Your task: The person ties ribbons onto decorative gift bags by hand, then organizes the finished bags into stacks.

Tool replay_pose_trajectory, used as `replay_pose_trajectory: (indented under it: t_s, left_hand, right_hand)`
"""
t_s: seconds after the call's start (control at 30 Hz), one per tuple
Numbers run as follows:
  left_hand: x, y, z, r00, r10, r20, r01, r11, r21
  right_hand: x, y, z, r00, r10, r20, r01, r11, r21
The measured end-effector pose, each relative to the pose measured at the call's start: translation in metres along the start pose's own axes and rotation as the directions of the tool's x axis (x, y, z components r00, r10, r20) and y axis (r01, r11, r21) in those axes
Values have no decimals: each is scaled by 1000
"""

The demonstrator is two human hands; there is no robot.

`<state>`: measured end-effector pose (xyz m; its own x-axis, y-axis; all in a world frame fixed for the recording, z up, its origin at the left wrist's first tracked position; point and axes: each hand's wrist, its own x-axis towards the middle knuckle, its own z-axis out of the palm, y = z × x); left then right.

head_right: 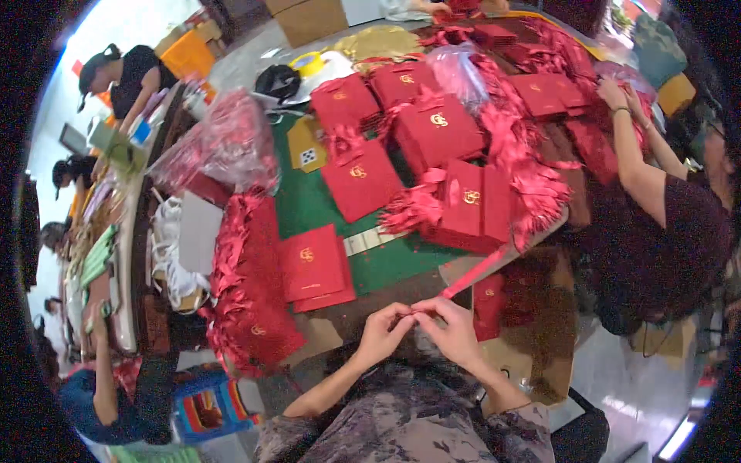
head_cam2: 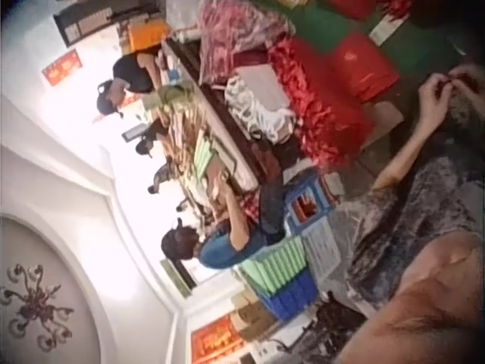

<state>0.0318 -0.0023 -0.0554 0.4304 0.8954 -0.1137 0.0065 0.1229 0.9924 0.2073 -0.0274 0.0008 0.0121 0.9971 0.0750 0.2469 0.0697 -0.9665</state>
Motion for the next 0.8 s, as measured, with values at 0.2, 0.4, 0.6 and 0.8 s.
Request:
replay_pose_trajectory:
  t_s: [0.2,0.4,0.6,0.8]
  left_hand:
    - [-14,17,-15,988,106,-110,-73,961,267]
    - [6,55,-68,904,394,-164,-230,774,589]
    - [66,47,-181,832,505,-229,67,318,946]
    - [76,30,-202,910,372,-181,92,246,965]
  right_hand:
    - [6,14,17,982,138,132,-162,968,192]
    - [11,11,24,990,121,76,-131,980,150]
    - [15,10,23,990,124,71,-119,991,-69]
    - [13,11,22,999,27,30,-22,991,-129]
